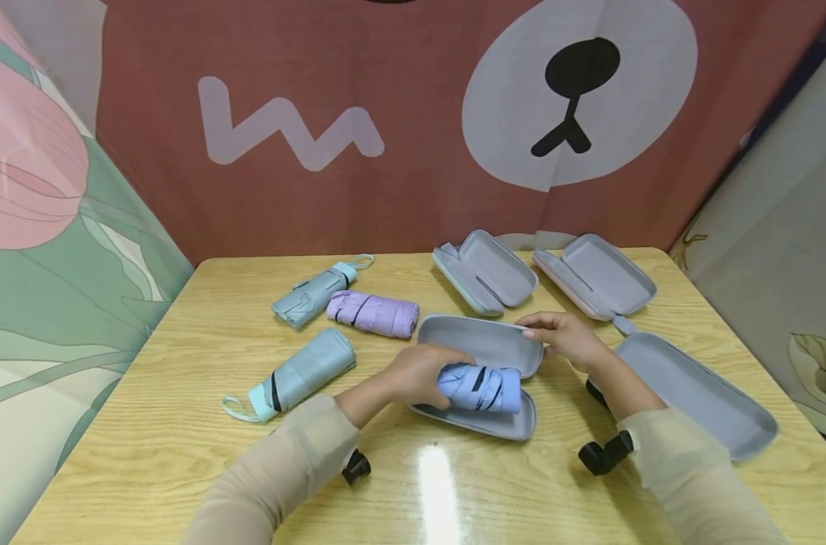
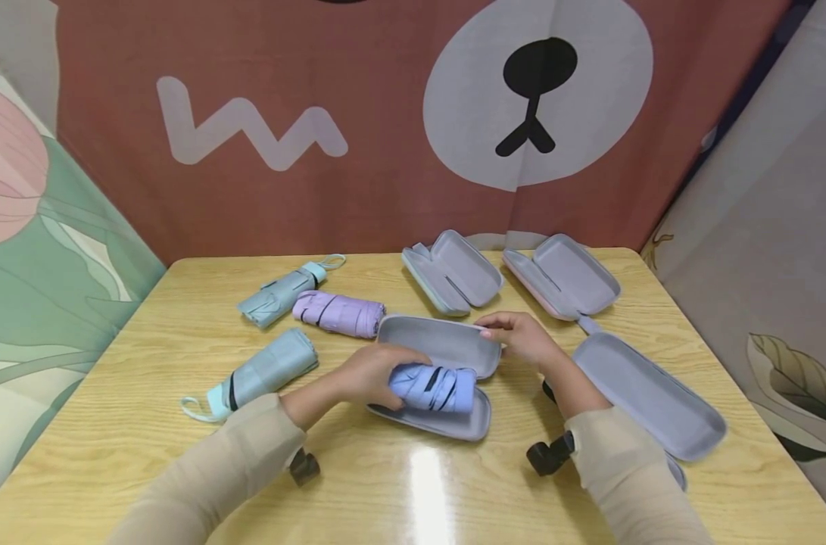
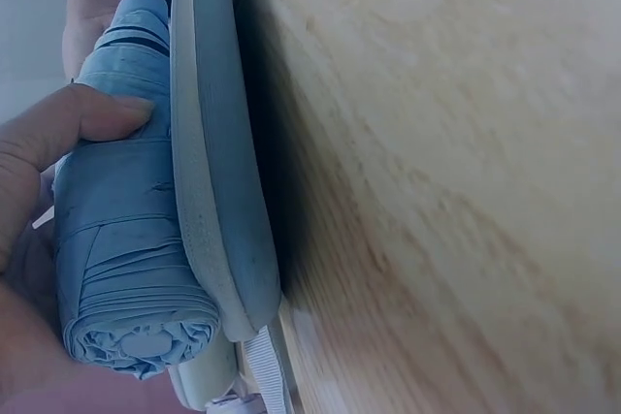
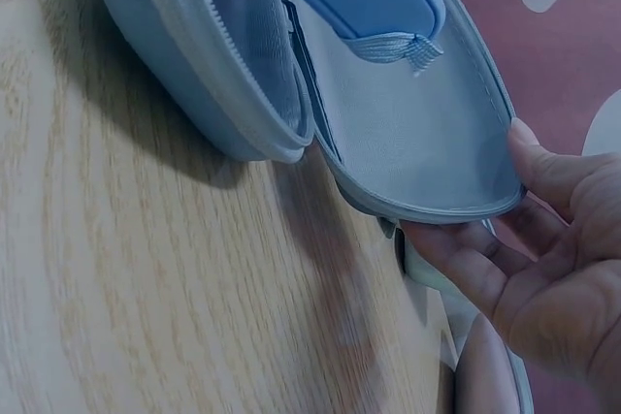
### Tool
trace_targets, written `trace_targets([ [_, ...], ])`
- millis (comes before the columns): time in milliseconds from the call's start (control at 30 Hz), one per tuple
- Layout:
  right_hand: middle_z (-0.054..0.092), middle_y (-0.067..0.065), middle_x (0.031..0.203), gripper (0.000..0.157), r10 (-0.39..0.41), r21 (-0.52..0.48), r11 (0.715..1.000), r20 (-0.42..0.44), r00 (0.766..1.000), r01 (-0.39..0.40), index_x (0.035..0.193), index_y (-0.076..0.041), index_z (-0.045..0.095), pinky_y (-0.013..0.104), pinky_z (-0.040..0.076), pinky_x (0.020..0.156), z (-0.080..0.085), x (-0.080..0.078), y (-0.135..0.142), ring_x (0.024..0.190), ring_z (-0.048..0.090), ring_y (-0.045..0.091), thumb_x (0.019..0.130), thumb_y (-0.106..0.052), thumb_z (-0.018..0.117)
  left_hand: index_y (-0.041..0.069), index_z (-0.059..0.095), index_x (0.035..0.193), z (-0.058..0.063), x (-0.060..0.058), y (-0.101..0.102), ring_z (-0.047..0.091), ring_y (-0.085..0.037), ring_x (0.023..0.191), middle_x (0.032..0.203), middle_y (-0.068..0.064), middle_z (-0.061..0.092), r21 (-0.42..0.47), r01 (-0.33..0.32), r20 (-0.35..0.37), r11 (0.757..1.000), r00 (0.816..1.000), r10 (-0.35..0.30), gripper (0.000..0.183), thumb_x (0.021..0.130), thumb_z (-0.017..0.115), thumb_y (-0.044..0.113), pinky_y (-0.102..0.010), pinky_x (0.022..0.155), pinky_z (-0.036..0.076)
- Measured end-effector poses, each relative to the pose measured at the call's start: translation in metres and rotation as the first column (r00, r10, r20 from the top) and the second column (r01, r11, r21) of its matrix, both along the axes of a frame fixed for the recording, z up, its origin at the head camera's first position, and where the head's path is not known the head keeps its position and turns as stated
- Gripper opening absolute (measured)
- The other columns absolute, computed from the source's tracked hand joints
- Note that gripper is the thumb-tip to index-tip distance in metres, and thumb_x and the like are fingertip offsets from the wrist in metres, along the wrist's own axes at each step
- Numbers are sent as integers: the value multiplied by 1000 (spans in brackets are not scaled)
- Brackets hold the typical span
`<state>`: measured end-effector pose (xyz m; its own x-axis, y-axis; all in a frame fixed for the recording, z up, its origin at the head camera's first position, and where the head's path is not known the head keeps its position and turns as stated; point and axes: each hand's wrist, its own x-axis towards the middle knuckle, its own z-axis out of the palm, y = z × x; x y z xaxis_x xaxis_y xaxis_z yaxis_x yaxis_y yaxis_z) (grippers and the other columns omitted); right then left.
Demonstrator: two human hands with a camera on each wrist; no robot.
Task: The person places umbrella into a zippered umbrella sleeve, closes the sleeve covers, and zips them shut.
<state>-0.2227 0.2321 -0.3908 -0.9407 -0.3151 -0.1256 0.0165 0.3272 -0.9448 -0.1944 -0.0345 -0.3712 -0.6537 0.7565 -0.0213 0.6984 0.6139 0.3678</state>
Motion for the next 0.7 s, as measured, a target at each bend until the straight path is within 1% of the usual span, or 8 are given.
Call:
trace_targets([
  [167, 55, 5, 104, 41, 7, -7, 1000, -4, 1000, -7, 115, 9, 48, 34, 46, 65, 1, -1, 1, 83, 51, 13, 85, -18, 55, 24, 54, 115, -2, 0, 2, 50, -7, 92, 109, 11, 55, 8, 30, -4, 1000, 1000, -30, 63, 57, 76, 16, -24, 73, 41],
  [333, 54, 6, 106, 42, -5, -10, 1000, 9, 1000, 5, 115, 8, 49, 34, 46, 67, 0, -1, 0, 85, 50, 13, 84, -20, 55, 21, 54, 117, -5, 0, 5, 49, -7, 98, 111, 10, 54, 0, 67, 6, 998, 998, -67, 64, 58, 76, 15, -23, 79, 40],
  [500, 53, 7, 108, 44, -4, -19, 1000, 21, 1000, 5, 116, 8, 48, 36, 46, 68, -1, -1, -2, 89, 50, 14, 84, -21, 56, 20, 53, 118, -9, 1, 7, 49, -9, 100, 113, 9, 54, -13, 80, 5, 997, 997, -80, 65, 58, 75, 15, -24, 82, 38],
  [700, 54, 5, 106, 44, -9, -22, 1000, 20, 1000, 10, 116, 8, 48, 36, 47, 67, -2, -1, -4, 88, 51, 14, 84, -21, 57, 21, 53, 118, -12, 2, 8, 49, -8, 100, 113, 10, 54, -29, 77, 4, 997, 997, -77, 64, 58, 75, 16, -24, 79, 40],
])
